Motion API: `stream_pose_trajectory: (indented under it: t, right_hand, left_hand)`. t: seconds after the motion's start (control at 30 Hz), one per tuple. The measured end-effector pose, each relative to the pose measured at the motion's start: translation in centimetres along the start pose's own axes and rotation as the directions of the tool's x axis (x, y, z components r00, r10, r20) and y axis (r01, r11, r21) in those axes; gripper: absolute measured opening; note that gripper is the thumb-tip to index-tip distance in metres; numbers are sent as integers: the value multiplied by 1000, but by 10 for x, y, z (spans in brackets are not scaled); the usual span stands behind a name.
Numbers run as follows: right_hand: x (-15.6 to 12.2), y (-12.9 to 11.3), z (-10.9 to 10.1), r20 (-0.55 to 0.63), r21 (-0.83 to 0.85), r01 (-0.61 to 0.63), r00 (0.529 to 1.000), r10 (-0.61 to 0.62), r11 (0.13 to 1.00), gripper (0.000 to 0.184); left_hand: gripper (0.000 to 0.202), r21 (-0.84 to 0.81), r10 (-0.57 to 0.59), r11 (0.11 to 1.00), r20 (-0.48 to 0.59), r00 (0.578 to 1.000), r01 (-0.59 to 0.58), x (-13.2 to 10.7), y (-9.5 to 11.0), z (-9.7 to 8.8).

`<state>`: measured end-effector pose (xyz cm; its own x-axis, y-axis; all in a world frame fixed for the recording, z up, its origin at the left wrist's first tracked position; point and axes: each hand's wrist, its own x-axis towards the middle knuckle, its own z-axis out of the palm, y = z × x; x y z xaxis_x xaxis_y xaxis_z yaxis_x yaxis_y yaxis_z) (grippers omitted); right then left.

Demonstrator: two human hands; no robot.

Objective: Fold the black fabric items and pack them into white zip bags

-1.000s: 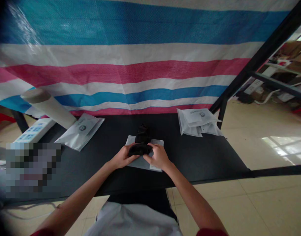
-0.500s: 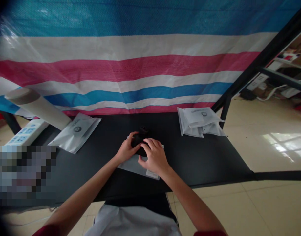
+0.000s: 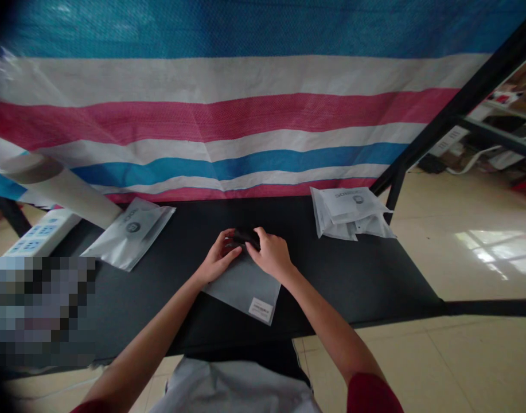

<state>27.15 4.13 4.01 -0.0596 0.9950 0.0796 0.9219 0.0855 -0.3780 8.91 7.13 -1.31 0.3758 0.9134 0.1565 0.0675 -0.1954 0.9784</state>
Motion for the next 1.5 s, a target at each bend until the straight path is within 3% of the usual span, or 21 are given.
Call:
stream_pose_trajectory:
  t: [0.1, 0.23, 0.37, 0.43, 0.53, 0.67, 0.8, 0.93, 1.03, 1.13, 1.23, 1.3, 1.5]
  right_hand:
    - [14, 11, 0, 58, 33, -143, 988, 141, 989, 38]
    - [26, 30, 5, 88, 42, -207, 975, 203, 977, 35]
    - [32, 34, 1, 156, 94, -165, 976, 149, 982, 33]
    - [34, 30, -3, 223, 120, -142, 968, 113, 983, 34]
    - [37, 24, -4, 271, 147, -136, 958, 92, 980, 39]
    - [41, 33, 9, 199, 276, -197, 969, 144, 941, 48]
    - [43, 55, 26, 122, 479, -219, 976, 183, 850, 64]
    - [41, 65, 27, 26, 602, -125, 990, 137, 789, 64]
    - [39, 63, 19, -156, 539, 21, 985, 75, 842, 62]
    - [37, 60, 13, -283, 328, 119, 959, -23, 937, 48]
    - [36, 56, 14, -245, 173, 142, 965, -97, 975, 35]
    - [35, 53, 18, -227, 110, 105, 971, -78, 988, 33]
    - [32, 47, 29, -242, 42, 0, 970, 10, 999, 45]
  left_hand:
    - [46, 78, 6, 997, -96, 995, 1, 0, -1, 2]
    - [44, 72, -93, 992, -192, 977, 108, 1, 6, -2]
    - [52, -4, -307, 952, -28, 951, 307, 0, 13, -4]
    - [51, 50, -339, 940, 38, 940, 337, -1, 16, -1]
    - [41, 271, -287, 925, 37, 957, 267, -5, 21, 3]
    - [40, 647, -139, 763, 140, 980, 16, -9, 30, -1]
    - [34, 699, -2, 684, 291, 957, -211, -8, 30, -20]
    - [26, 717, 8, 654, 312, 950, -241, -4, 29, -36]
    - [40, 801, 1, 570, 224, 975, -185, -4, 29, -34]
    - [45, 812, 6, 568, 163, 987, -138, -7, 29, -23]
    - [42, 805, 30, 573, 167, 986, -154, -11, 29, -12]
    - [41, 822, 51, 545, 165, 985, -166, -12, 28, -8]
    - [28, 861, 76, 494, 100, 992, -125, -9, 16, -12]
